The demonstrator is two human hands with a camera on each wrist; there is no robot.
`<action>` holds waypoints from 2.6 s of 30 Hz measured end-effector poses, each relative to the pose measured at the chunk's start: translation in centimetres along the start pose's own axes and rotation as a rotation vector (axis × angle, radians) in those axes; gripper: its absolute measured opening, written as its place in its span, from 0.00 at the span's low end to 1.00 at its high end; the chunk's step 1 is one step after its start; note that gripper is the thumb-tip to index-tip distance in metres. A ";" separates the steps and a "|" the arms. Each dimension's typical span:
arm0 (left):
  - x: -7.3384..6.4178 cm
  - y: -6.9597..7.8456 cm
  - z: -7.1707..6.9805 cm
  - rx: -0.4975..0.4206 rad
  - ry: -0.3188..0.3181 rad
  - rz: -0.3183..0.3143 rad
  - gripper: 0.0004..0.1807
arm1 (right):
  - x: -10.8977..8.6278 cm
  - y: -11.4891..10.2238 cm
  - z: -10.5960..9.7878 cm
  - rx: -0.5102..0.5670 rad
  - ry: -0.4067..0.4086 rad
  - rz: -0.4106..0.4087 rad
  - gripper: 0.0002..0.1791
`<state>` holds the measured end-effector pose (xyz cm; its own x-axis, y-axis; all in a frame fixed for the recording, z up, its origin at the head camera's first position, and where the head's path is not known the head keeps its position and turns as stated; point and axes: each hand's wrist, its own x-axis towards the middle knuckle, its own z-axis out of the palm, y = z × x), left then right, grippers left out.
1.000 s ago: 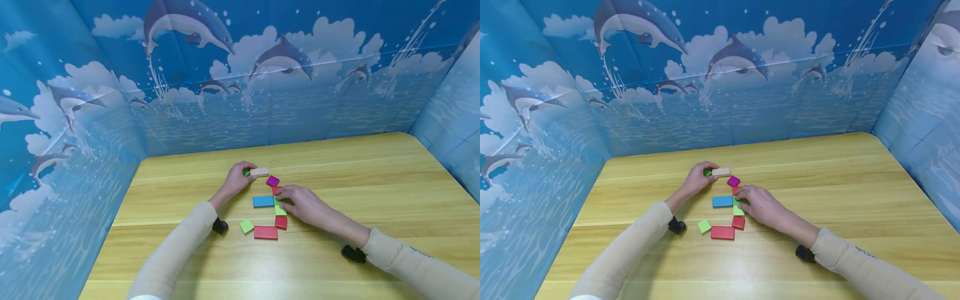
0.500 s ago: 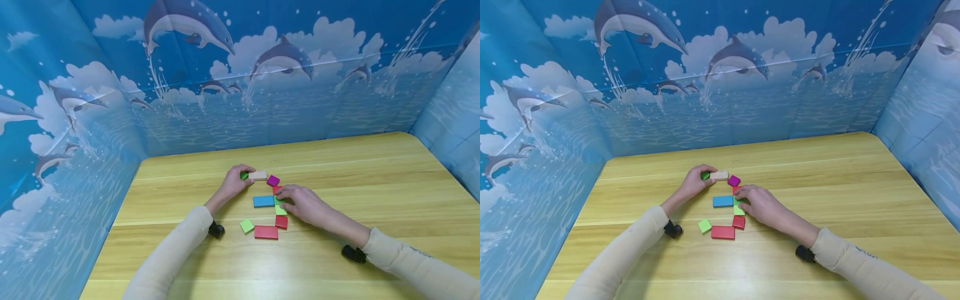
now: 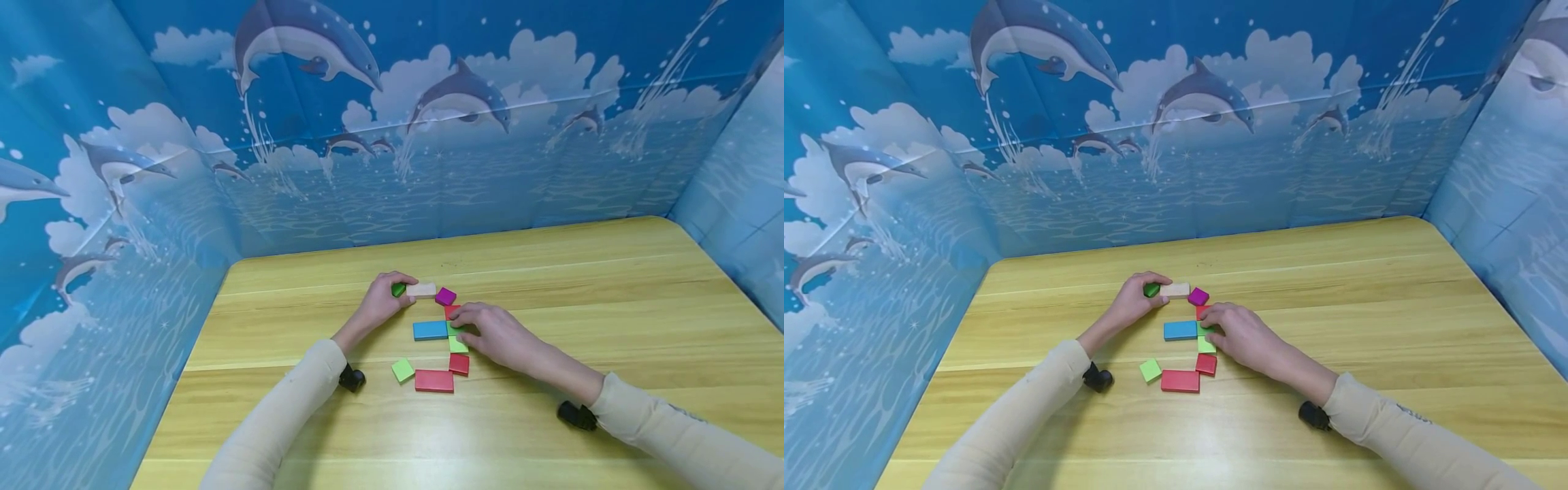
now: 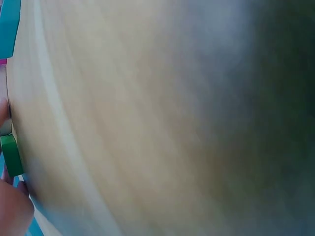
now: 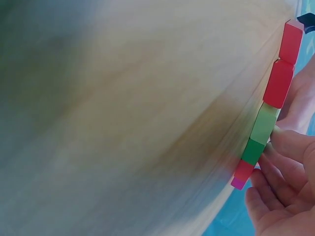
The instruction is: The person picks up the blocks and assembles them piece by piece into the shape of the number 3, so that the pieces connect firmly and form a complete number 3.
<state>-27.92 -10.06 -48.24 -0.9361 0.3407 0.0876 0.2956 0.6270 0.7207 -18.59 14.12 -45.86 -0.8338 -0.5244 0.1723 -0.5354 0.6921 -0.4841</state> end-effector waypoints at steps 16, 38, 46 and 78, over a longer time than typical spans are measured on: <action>-0.1 -0.1 0.1 0.010 -0.008 0.017 0.16 | 0.1 0.0 0.1 -0.005 0.004 0.005 0.15; -0.1 -0.8 -1.2 0.008 -0.035 0.067 0.26 | 0.0 -0.1 0.0 0.002 0.001 0.005 0.15; -0.8 -1.5 -2.3 -0.010 -0.031 0.064 0.27 | -0.1 0.0 0.1 0.006 0.008 -0.002 0.15; -2.4 -1.6 -2.4 0.058 0.061 -0.044 0.19 | -0.2 -0.1 0.0 0.001 0.010 -0.011 0.15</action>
<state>-26.57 -13.57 -48.01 -0.9576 0.2702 0.0997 0.2631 0.6802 0.6841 -18.38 14.13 -45.79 -0.8294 -0.5267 0.1861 -0.5440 0.6859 -0.4833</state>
